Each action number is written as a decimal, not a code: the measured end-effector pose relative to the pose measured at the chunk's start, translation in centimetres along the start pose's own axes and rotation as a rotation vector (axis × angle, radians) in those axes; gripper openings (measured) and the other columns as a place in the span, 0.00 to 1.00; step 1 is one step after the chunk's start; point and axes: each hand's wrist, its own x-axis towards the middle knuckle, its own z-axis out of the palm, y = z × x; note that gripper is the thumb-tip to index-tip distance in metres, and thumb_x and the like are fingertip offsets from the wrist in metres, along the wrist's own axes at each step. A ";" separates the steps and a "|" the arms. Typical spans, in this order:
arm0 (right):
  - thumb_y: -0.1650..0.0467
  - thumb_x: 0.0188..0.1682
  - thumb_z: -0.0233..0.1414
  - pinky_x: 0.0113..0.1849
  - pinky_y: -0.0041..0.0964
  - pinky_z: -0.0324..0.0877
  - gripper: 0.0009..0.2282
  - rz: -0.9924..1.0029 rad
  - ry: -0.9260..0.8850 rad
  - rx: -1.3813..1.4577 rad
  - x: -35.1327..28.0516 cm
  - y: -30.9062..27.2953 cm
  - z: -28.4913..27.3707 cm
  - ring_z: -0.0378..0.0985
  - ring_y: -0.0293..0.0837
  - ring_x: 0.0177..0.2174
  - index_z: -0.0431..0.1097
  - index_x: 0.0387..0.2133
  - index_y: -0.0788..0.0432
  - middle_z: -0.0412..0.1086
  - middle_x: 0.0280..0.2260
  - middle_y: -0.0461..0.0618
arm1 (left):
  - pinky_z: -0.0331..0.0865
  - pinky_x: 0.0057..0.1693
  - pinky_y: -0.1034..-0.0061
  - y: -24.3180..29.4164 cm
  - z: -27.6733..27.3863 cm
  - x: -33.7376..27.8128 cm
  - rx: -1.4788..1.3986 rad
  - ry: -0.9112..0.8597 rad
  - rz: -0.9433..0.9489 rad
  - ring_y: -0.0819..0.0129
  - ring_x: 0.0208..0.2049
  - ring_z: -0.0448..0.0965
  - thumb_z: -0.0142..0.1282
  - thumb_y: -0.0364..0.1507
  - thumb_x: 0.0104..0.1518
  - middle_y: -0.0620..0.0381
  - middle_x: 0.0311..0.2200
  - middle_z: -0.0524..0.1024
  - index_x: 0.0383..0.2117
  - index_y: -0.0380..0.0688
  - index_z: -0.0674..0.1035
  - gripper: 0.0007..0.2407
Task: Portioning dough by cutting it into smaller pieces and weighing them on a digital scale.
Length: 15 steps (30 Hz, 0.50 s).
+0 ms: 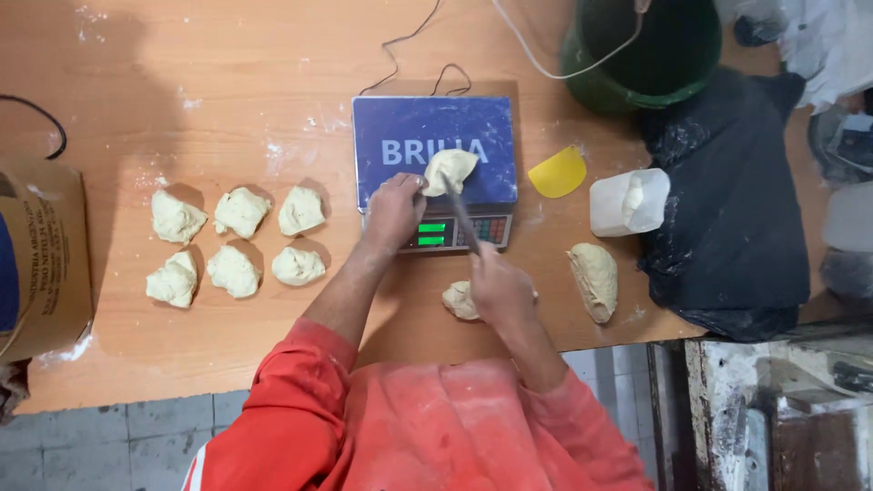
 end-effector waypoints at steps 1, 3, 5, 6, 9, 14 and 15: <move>0.63 0.55 0.42 0.35 0.67 0.69 0.16 0.001 -0.015 -0.001 0.4 -0.3 0.8 0.78 0.70 0.32 0.66 0.51 0.58 0.76 0.30 0.66 | 0.74 0.50 0.59 0.1 -0.5 -0.4 0.000 -0.005 -0.014 0.50 0.42 0.80 0.60 0.24 0.54 0.51 0.41 0.80 0.39 0.45 0.82 0.07; 0.65 0.57 0.43 0.32 0.64 0.72 0.12 -0.178 -0.031 -0.131 2.0 -0.9 2.2 0.79 0.68 0.29 0.67 0.45 0.60 0.76 0.32 0.64 | 0.74 0.48 0.59 0.2 -1.6 -0.4 0.095 0.039 0.072 0.50 0.41 0.79 0.62 0.25 0.51 0.50 0.39 0.80 0.37 0.44 0.82 0.08; 0.65 0.57 0.43 0.31 0.64 0.72 0.12 -0.193 -0.082 -0.172 2.8 -1.4 2.5 0.79 0.68 0.28 0.67 0.45 0.60 0.76 0.30 0.64 | 0.74 0.48 0.60 -0.1 -2.1 -0.4 0.095 0.032 0.059 0.51 0.41 0.79 0.62 0.25 0.52 0.51 0.38 0.80 0.36 0.45 0.82 0.07; 0.65 0.56 0.43 0.30 0.63 0.72 0.12 -0.183 -0.123 -0.217 2.9 -1.4 2.6 0.79 0.68 0.26 0.67 0.45 0.60 0.76 0.28 0.65 | 0.74 0.48 0.60 -0.1 -2.1 -0.7 0.079 0.009 0.063 0.53 0.40 0.79 0.61 0.25 0.53 0.52 0.38 0.80 0.36 0.45 0.82 0.06; 0.66 0.56 0.43 0.31 0.63 0.73 0.12 -0.173 -0.234 -0.297 3.2 -0.5 3.2 0.80 0.67 0.26 0.65 0.44 0.62 0.76 0.26 0.65 | 0.74 0.48 0.60 -0.8 -1.7 -0.7 0.104 -0.010 0.027 0.52 0.42 0.80 0.62 0.25 0.53 0.54 0.37 0.80 0.34 0.46 0.82 0.05; 0.68 0.55 0.43 0.29 0.62 0.73 0.12 -0.212 -0.292 -0.302 4.9 -1.0 1.7 0.80 0.66 0.27 0.63 0.45 0.66 0.75 0.24 0.65 | 0.74 0.50 0.59 0.6 -3.5 -0.8 0.092 -0.049 -0.018 0.52 0.42 0.79 0.61 0.26 0.53 0.52 0.38 0.80 0.35 0.43 0.82 0.06; 0.68 0.57 0.42 0.31 0.62 0.73 0.09 -0.199 -0.323 -0.288 5.4 -1.6 0.7 0.80 0.66 0.28 0.64 0.42 0.63 0.75 0.24 0.64 | 0.74 0.51 0.59 0.7 -4.0 -0.8 0.063 -0.086 -0.093 0.50 0.43 0.79 0.61 0.26 0.53 0.50 0.39 0.80 0.36 0.43 0.82 0.06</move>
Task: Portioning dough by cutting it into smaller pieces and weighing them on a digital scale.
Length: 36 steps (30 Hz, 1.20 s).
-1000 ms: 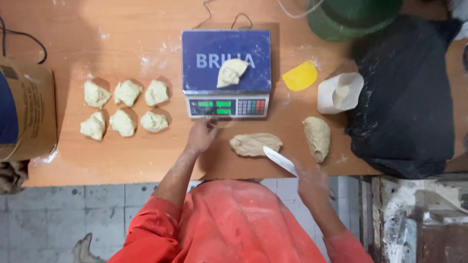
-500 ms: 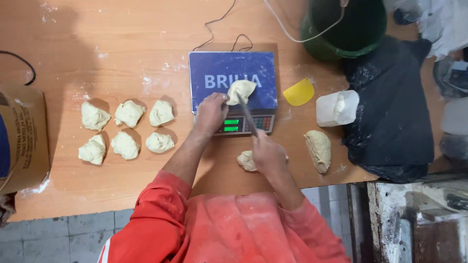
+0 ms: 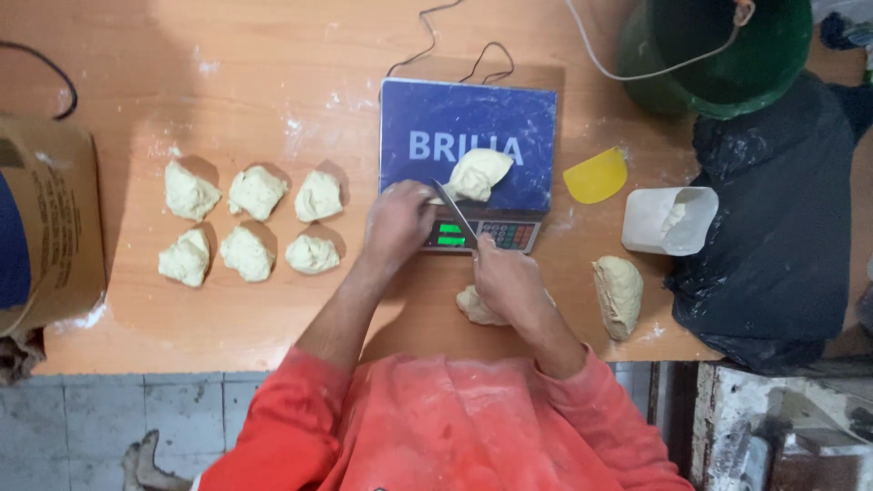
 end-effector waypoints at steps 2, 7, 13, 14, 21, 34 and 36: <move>0.66 0.57 0.43 0.30 0.63 0.71 0.10 -0.006 0.067 0.092 -1.2 -0.1 -2.1 0.79 0.67 0.27 0.65 0.42 0.61 0.75 0.24 0.64 | 0.74 0.52 0.61 1.5 -2.1 -1.4 -0.117 0.181 -0.019 0.50 0.46 0.79 0.59 0.26 0.57 0.46 0.44 0.77 0.39 0.40 0.79 0.07; 0.64 0.57 0.44 0.28 0.62 0.70 0.11 -0.061 0.349 0.317 -5.5 2.9 0.3 0.78 0.67 0.26 0.66 0.44 0.59 0.73 0.24 0.64 | 0.77 0.48 0.64 0.7 -1.5 -8.4 -0.427 0.218 -0.169 0.47 0.47 0.77 0.55 0.27 0.55 0.35 0.52 0.68 0.50 0.35 0.71 0.17; 0.63 0.59 0.44 0.27 0.54 0.70 0.12 0.171 0.287 0.561 -10.4 3.0 2.7 0.81 0.58 0.23 0.67 0.41 0.59 0.74 0.20 0.59 | 0.71 0.49 0.52 -2.0 9.7 -15.3 -0.178 -0.085 -0.283 0.41 0.44 0.76 0.55 0.26 0.57 0.39 0.43 0.74 0.43 0.38 0.75 0.10; 0.63 0.57 0.44 0.26 0.52 0.71 0.13 0.235 0.256 0.609 -11.3 2.5 2.7 0.81 0.56 0.21 0.67 0.45 0.59 0.74 0.21 0.57 | 0.72 0.49 0.53 -1.3 10.9 -15.4 -0.238 -0.139 -0.310 0.42 0.43 0.77 0.56 0.27 0.57 0.40 0.41 0.75 0.39 0.38 0.77 0.08; 0.63 0.56 0.44 0.24 0.49 0.71 0.15 0.313 0.236 0.645 -14.2 2.7 5.2 0.80 0.50 0.20 0.66 0.48 0.61 0.73 0.19 0.57 | 0.73 0.48 0.55 0.6 14.2 -14.4 -0.344 -0.279 -0.197 0.44 0.41 0.80 0.57 0.24 0.53 0.42 0.36 0.80 0.33 0.39 0.82 0.05; 0.61 0.57 0.44 0.29 0.59 0.70 0.13 0.278 0.130 0.572 -12.8 4.5 7.8 0.79 0.63 0.27 0.65 0.43 0.59 0.74 0.23 0.62 | 0.74 0.48 0.58 -0.3 13.5 -16.5 -0.283 -0.331 -0.244 0.48 0.40 0.82 0.61 0.30 0.55 0.45 0.35 0.83 0.34 0.40 0.85 0.07; 0.60 0.58 0.42 0.33 0.65 0.67 0.13 0.188 0.006 0.368 -11.0 5.2 8.0 0.77 0.70 0.30 0.63 0.43 0.57 0.74 0.25 0.66 | 0.74 0.51 0.58 -0.9 13.8 -14.9 -0.269 -0.267 -0.181 0.47 0.41 0.81 0.61 0.29 0.53 0.45 0.37 0.83 0.35 0.41 0.86 0.07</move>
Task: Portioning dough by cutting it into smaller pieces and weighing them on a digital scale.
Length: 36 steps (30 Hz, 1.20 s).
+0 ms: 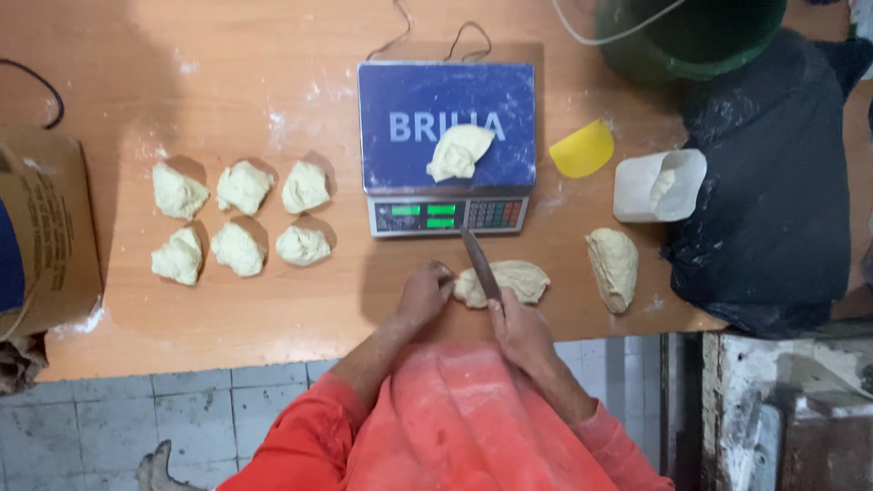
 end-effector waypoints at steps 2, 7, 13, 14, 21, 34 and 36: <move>0.61 0.57 0.43 0.33 0.67 0.67 0.13 0.008 0.016 0.051 0.2 -0.8 -0.7 0.77 0.71 0.31 0.63 0.44 0.57 0.74 0.26 0.67 | 0.74 0.49 0.58 2.1 -1.7 0.1 -0.007 -0.012 0.003 0.46 0.41 0.81 0.61 0.29 0.51 0.43 0.38 0.81 0.33 0.42 0.86 0.07; 0.60 0.56 0.43 0.32 0.67 0.66 0.13 0.075 0.057 0.105 2.0 -2.2 -2.6 0.77 0.71 0.31 0.64 0.42 0.57 0.74 0.26 0.68 | 0.75 0.49 0.62 7.0 -7.3 2.0 -0.279 -0.206 -0.206 0.53 0.41 0.84 0.57 0.37 0.60 0.47 0.38 0.82 0.41 0.43 0.83 0.12; 0.63 0.58 0.45 0.31 0.63 0.71 0.10 -0.216 0.182 -0.194 6.6 -5.7 -4.1 0.78 0.67 0.28 0.66 0.37 0.58 0.75 0.25 0.63 | 0.75 0.49 0.61 9.2 -12.2 8.8 0.033 0.528 -0.009 0.48 0.42 0.81 0.62 0.32 0.57 0.46 0.38 0.80 0.41 0.41 0.81 0.10; 0.63 0.57 0.45 0.29 0.63 0.71 0.10 -0.189 0.155 -0.237 7.3 -6.6 -4.7 0.78 0.66 0.26 0.66 0.40 0.58 0.74 0.23 0.64 | 0.74 0.49 0.60 9.5 -12.7 9.7 0.111 0.571 0.104 0.48 0.43 0.80 0.62 0.31 0.55 0.46 0.41 0.80 0.42 0.41 0.81 0.11; 0.66 0.56 0.44 0.23 0.63 0.71 0.09 -0.267 0.129 -0.338 8.5 -7.2 -4.7 0.79 0.66 0.22 0.64 0.37 0.61 0.75 0.24 0.62 | 0.74 0.49 0.62 7.7 -11.7 10.7 0.314 0.461 0.129 0.54 0.43 0.79 0.64 0.29 0.55 0.54 0.40 0.81 0.38 0.45 0.82 0.07; 0.64 0.57 0.45 0.27 0.63 0.70 0.11 -0.303 0.072 -0.211 9.0 -8.1 -8.5 0.78 0.66 0.25 0.64 0.38 0.62 0.72 0.20 0.64 | 0.74 0.41 0.66 9.5 -14.6 7.4 -0.017 0.340 0.060 0.59 0.31 0.80 0.62 0.28 0.56 0.54 0.31 0.77 0.36 0.43 0.81 0.05; 0.64 0.58 0.44 0.26 0.64 0.68 0.12 -0.259 0.251 -0.015 7.1 -6.8 -8.4 0.77 0.68 0.24 0.66 0.43 0.60 0.72 0.21 0.65 | 0.74 0.37 0.70 9.7 -15.0 4.2 -0.249 0.331 -0.070 0.58 0.27 0.77 0.58 0.26 0.54 0.52 0.31 0.74 0.40 0.39 0.78 0.09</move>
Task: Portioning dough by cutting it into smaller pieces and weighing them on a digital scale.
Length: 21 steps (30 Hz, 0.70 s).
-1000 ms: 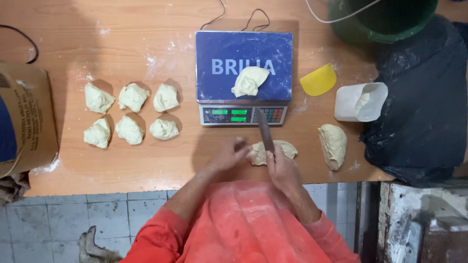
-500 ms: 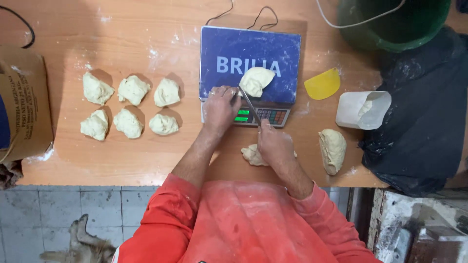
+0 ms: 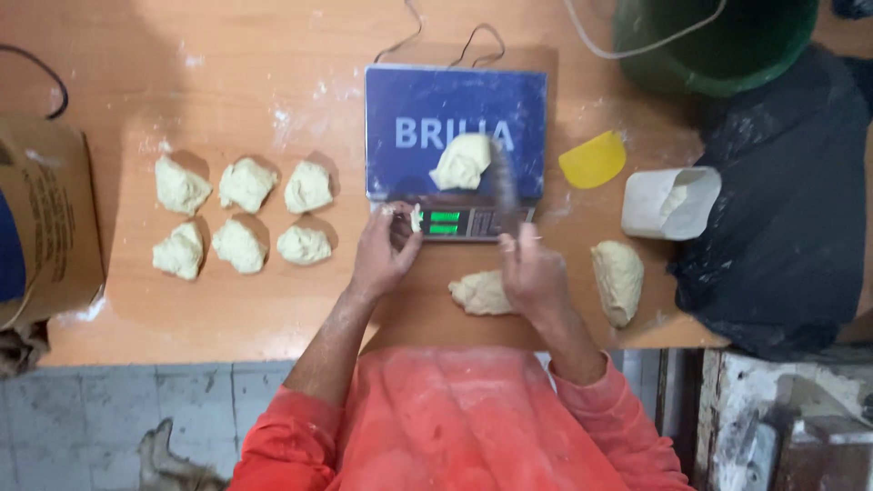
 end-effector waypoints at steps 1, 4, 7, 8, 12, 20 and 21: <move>0.64 0.58 0.44 0.26 0.64 0.68 0.12 0.013 -0.009 0.003 -1.5 1.2 0.8 0.77 0.68 0.24 0.66 0.43 0.60 0.72 0.21 0.65 | 0.74 0.37 0.70 0.3 -0.2 -1.2 0.001 -0.010 -0.012 0.58 0.27 0.77 0.58 0.26 0.54 0.52 0.31 0.74 0.40 0.39 0.78 0.09; 0.63 0.60 0.44 0.27 0.64 0.67 0.13 0.099 0.086 0.102 -4.4 4.0 2.4 0.77 0.69 0.27 0.64 0.42 0.61 0.72 0.22 0.65 | 0.75 0.43 0.65 -2.1 1.3 -3.9 0.269 -0.402 -0.129 0.57 0.34 0.82 0.59 0.32 0.54 0.49 0.35 0.80 0.41 0.42 0.80 0.11; 0.63 0.59 0.45 0.29 0.66 0.65 0.12 0.061 0.056 0.026 -7.6 4.2 3.0 0.75 0.72 0.28 0.65 0.41 0.61 0.72 0.25 0.68 | 0.74 0.51 0.57 -8.2 5.9 -7.4 0.287 -0.451 0.066 0.48 0.44 0.80 0.60 0.33 0.53 0.44 0.41 0.80 0.38 0.40 0.82 0.12; 0.63 0.58 0.45 0.28 0.65 0.66 0.12 0.119 -0.017 0.043 -8.8 3.6 2.8 0.76 0.71 0.28 0.65 0.42 0.60 0.73 0.24 0.67 | 0.73 0.52 0.56 -8.1 6.8 -7.9 0.306 -0.445 0.023 0.47 0.45 0.79 0.58 0.31 0.54 0.44 0.42 0.80 0.40 0.41 0.82 0.11; 0.61 0.56 0.45 0.30 0.61 0.69 0.12 0.354 -0.139 0.096 -11.6 3.1 3.4 0.80 0.65 0.26 0.66 0.42 0.57 0.74 0.21 0.63 | 0.72 0.52 0.55 -9.2 9.6 -7.7 0.473 -0.507 0.058 0.46 0.46 0.78 0.55 0.28 0.59 0.45 0.44 0.79 0.41 0.42 0.83 0.08; 0.62 0.56 0.44 0.26 0.60 0.68 0.13 0.280 -0.075 0.151 -12.0 1.9 3.6 0.79 0.63 0.23 0.66 0.44 0.58 0.72 0.18 0.60 | 0.73 0.54 0.58 -4.1 6.4 -7.3 0.261 -0.590 -0.093 0.48 0.47 0.81 0.63 0.32 0.53 0.44 0.44 0.81 0.56 0.44 0.74 0.23; 0.62 0.56 0.44 0.27 0.59 0.69 0.12 0.334 -0.120 0.156 -12.5 1.9 3.7 0.80 0.60 0.22 0.66 0.42 0.58 0.72 0.17 0.58 | 0.74 0.54 0.59 -4.6 6.6 -8.2 0.208 -0.579 -0.115 0.49 0.47 0.81 0.65 0.33 0.50 0.44 0.46 0.80 0.57 0.42 0.72 0.26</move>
